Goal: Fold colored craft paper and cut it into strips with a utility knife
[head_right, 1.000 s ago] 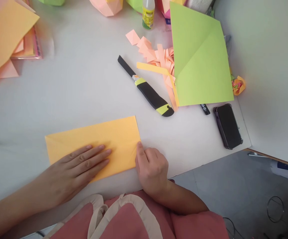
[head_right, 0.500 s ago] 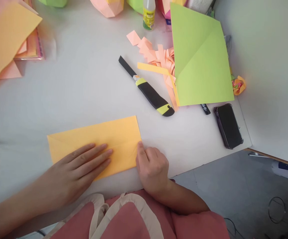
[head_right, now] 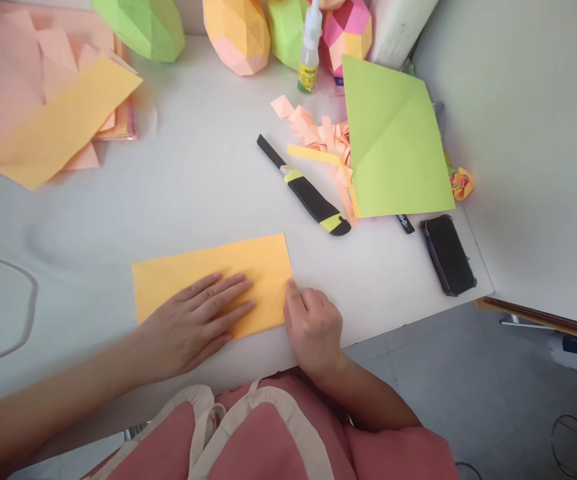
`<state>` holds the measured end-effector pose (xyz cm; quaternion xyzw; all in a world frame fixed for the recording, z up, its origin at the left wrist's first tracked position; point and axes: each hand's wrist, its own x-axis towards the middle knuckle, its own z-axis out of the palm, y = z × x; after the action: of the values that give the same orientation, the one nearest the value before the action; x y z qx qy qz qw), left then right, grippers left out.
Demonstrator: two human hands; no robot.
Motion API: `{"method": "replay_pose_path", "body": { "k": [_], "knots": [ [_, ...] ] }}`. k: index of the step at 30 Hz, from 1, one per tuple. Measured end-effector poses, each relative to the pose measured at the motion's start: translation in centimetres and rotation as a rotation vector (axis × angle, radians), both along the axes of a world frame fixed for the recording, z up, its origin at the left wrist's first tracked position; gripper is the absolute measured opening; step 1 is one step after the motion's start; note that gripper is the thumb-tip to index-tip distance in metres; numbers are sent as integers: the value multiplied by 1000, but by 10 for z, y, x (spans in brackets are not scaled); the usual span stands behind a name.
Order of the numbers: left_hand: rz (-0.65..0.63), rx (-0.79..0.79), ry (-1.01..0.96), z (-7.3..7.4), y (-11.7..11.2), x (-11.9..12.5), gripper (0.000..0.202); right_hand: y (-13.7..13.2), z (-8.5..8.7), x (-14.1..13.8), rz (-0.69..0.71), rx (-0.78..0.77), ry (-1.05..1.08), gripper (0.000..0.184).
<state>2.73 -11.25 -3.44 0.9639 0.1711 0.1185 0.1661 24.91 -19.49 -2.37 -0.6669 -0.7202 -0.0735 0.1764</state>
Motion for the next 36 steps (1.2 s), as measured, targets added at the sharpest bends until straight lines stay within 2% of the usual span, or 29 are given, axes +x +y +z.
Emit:
{"method": "replay_pose_path", "body": {
  "k": [7, 25, 30, 36],
  "knots": [
    [-53, 43, 56, -2, 3, 1, 52, -1, -2, 0, -22, -22, -25, 24],
    [-53, 50, 73, -7, 5, 2, 51, 0, -5, 1, -57, -2, -74, 31],
    [-53, 49, 70, -7, 6, 3, 50, -2, -7, 2, -61, -46, -103, 33],
    [-36, 88, 58, -9, 5, 3, 48, -2, 3, -6, -130, -113, -102, 33]
  ]
}}
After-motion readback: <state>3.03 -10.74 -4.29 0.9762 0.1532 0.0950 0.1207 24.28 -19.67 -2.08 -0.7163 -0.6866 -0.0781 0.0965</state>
